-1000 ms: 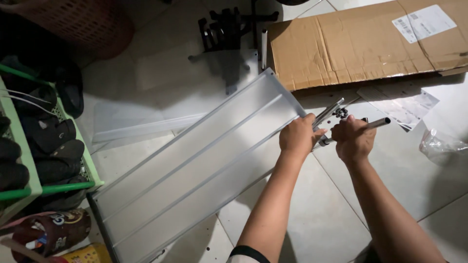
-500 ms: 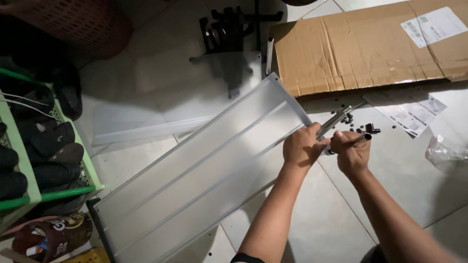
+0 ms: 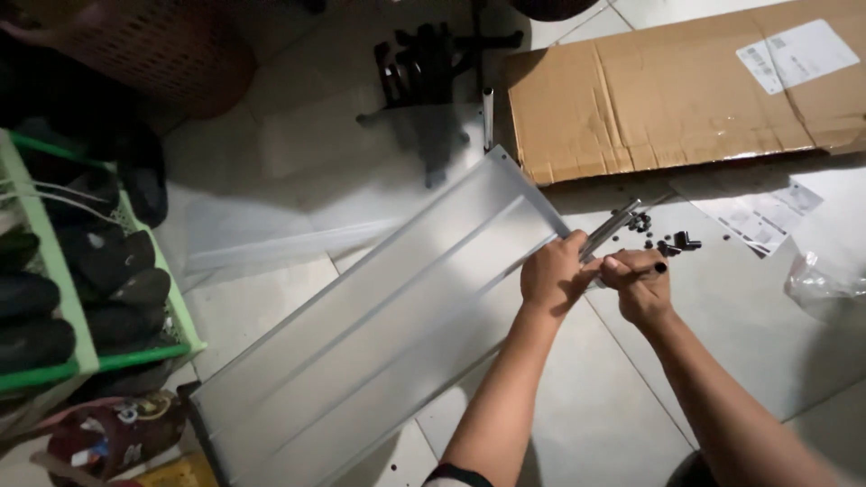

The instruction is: Assembling a multi-tier shoe rack by connecting metal poles and plastic sheets.

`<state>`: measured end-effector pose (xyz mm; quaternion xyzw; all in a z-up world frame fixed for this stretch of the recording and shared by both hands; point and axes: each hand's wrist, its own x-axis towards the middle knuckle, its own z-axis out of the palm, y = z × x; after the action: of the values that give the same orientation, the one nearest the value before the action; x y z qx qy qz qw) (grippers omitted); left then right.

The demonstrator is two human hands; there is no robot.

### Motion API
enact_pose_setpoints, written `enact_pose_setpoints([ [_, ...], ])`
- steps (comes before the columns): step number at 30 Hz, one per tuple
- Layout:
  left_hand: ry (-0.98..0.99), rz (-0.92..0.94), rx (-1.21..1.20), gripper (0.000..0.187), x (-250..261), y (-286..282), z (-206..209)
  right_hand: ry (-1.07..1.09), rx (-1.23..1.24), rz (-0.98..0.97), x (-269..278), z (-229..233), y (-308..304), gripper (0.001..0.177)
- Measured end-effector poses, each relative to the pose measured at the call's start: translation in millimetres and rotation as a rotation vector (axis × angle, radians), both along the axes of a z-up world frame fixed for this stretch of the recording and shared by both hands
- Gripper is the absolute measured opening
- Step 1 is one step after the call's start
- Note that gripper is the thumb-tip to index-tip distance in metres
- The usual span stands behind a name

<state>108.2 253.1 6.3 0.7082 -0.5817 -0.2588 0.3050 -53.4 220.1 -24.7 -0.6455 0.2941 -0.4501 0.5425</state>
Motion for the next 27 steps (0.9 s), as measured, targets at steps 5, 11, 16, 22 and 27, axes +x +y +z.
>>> enact_pose_setpoints([
  [5, -0.016, -0.025, 0.015, 0.054, -12.4, 13.1, -8.6, -0.039, 0.202, -0.031, -5.0, 17.5, 16.6, 0.034],
  [11, -0.068, -0.051, 0.034, 0.058, -16.7, 32.0, 18.9, -0.068, 0.038, -0.017, -6.6, 71.9, 36.3, 0.014],
  [16, -0.018, -0.018, 0.098, 0.044, -22.3, 29.1, 18.6, -0.126, 0.014, -0.301, 5.1, 55.7, 45.8, 0.023],
  [22, 0.051, -0.009, 0.059, 0.039, -3.9, 25.7, 13.0, -0.306, 0.185, -0.119, 4.4, 35.2, 21.8, 0.049],
  [27, 0.007, 0.010, 0.046, 0.040, 3.6, 16.5, 10.2, -0.201, 0.265, 0.196, -9.9, 39.4, -12.8, 0.046],
])
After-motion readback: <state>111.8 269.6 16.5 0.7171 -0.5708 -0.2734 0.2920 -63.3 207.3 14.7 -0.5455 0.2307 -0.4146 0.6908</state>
